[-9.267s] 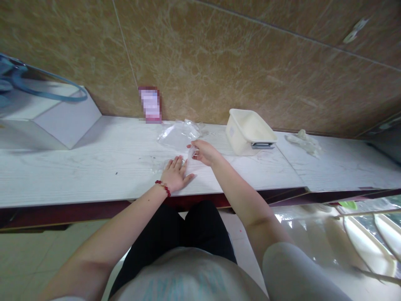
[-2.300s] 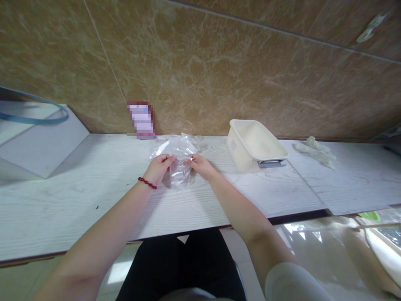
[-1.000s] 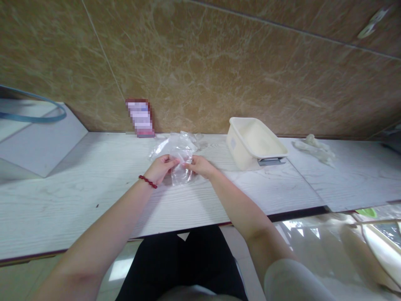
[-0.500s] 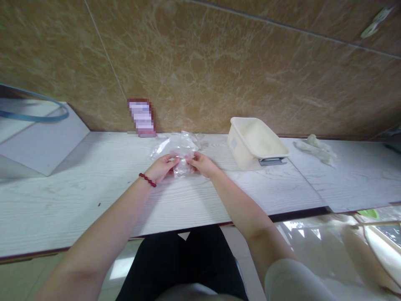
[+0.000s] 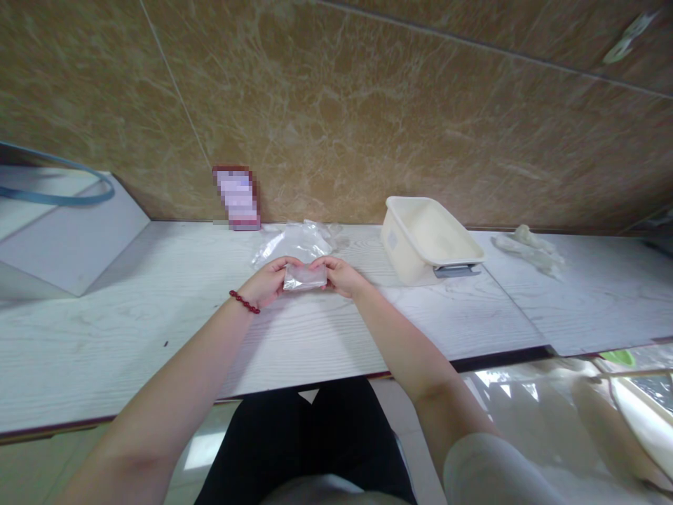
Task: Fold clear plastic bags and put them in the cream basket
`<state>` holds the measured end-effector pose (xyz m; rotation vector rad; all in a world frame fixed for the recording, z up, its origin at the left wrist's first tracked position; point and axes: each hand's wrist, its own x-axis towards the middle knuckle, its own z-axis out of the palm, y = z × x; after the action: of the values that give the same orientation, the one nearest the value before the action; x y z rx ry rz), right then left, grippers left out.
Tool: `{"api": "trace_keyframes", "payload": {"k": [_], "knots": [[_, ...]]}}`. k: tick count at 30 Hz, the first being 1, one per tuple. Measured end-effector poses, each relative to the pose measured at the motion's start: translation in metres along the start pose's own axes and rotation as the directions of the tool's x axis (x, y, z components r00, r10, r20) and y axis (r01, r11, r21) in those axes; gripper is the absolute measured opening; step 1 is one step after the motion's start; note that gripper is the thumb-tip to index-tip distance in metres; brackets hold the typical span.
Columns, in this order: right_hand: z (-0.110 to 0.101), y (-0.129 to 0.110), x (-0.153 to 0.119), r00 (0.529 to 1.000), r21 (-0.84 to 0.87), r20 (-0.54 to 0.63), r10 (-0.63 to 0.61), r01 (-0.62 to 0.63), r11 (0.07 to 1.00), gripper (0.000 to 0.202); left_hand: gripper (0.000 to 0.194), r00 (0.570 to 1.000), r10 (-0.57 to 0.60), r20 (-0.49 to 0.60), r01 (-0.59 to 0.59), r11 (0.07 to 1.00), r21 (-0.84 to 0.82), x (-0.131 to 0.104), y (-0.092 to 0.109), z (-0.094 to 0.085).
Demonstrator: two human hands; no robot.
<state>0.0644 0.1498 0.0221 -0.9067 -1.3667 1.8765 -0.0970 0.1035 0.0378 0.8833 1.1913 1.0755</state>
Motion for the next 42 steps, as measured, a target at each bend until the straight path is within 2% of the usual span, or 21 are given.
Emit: {"api": "trace_keyframes", "payload": {"k": [2,6,8,10,12,14,17,19,22,24,26,29,32,34,36,39,42], "knots": [[0.001,0.000,0.000,1.000,0.000,-0.008,-0.013,0.013,1.000,0.009,0.019,1.000,-0.007,0.026,0.007,1.000,-0.028,-0.002,0.002,0.000],[0.001,0.000,0.001,0.999,-0.003,-0.046,-0.029,0.029,1.000,0.008,0.019,0.988,-0.032,0.153,0.063,0.977,-0.201,-0.002,0.004,-0.001],[0.000,0.001,0.002,0.998,-0.001,-0.053,-0.030,0.030,1.000,0.010,0.020,0.992,-0.036,0.119,0.061,0.973,-0.222,0.000,0.001,0.000],[-0.001,0.001,0.002,0.999,0.016,-0.028,-0.024,0.025,1.000,0.013,0.020,1.000,0.017,0.001,-0.017,0.993,-0.120,0.005,-0.006,0.002],[-0.001,0.000,0.001,1.000,0.053,0.012,-0.023,0.022,0.998,0.015,0.020,0.982,0.158,-0.107,-0.150,0.985,0.081,0.010,-0.014,0.002],[0.001,0.000,0.002,1.000,0.099,0.015,-0.023,0.022,0.995,0.015,0.021,0.932,0.328,-0.151,-0.271,0.912,0.308,0.014,-0.021,0.001],[0.007,0.004,0.005,0.992,0.124,-0.126,0.009,0.007,0.992,0.017,0.024,0.852,0.503,-0.149,-0.354,0.761,0.544,0.015,-0.026,-0.001],[0.012,0.009,0.008,0.969,0.050,-0.247,-0.001,0.013,0.999,0.021,0.026,0.819,0.552,-0.154,-0.362,0.707,0.607,0.013,-0.026,0.000],[0.018,0.017,0.010,0.921,-0.232,-0.355,-0.162,0.082,0.969,0.028,0.035,0.797,0.576,-0.181,-0.379,0.711,0.592,0.010,-0.025,0.005],[0.020,0.021,0.010,0.881,-0.421,-0.377,-0.287,0.113,0.900,0.030,0.041,0.799,0.552,-0.239,-0.370,0.765,0.528,0.010,-0.026,0.010],[0.021,0.023,0.009,0.857,-0.536,-0.367,-0.360,0.122,0.836,0.031,0.044,0.820,0.472,-0.323,-0.325,0.849,0.416,0.012,-0.028,0.015],[0.021,0.023,0.009,0.870,-0.605,-0.307,-0.386,0.135,0.785,0.031,0.037,0.847,0.378,-0.375,-0.263,0.909,0.322,0.015,-0.030,0.018],[0.022,0.024,0.011,0.882,-0.585,-0.308,-0.356,0.119,0.802,0.032,0.032,0.808,0.474,-0.351,-0.262,0.822,0.506,0.015,-0.027,0.016],[0.023,0.024,0.012,0.873,-0.535,-0.362,-0.326,0.091,0.840,0.031,0.031,0.783,0.541,-0.308,-0.248,0.725,0.642,0.012,-0.024,0.016],[0.024,0.022,0.011,0.854,-0.520,-0.411,-0.319,0.068,0.852,0.031,0.028,0.775,0.571,-0.269,-0.235,0.656,0.717,0.007,-0.021,0.018],[0.027,0.017,0.006,0.826,-0.637,-0.407,-0.389,0.049,0.769,0.031,0.024,0.763,0.600,-0.240,-0.239,0.608,0.757,0.002,-0.018,0.023],[0.029,0.009,-0.001,0.839,-0.739,-0.347,-0.419,0.031,0.673,0.029,0.022,0.760,0.606,-0.234,-0.244,0.600,0.762,0.000,-0.016,0.026]]}}
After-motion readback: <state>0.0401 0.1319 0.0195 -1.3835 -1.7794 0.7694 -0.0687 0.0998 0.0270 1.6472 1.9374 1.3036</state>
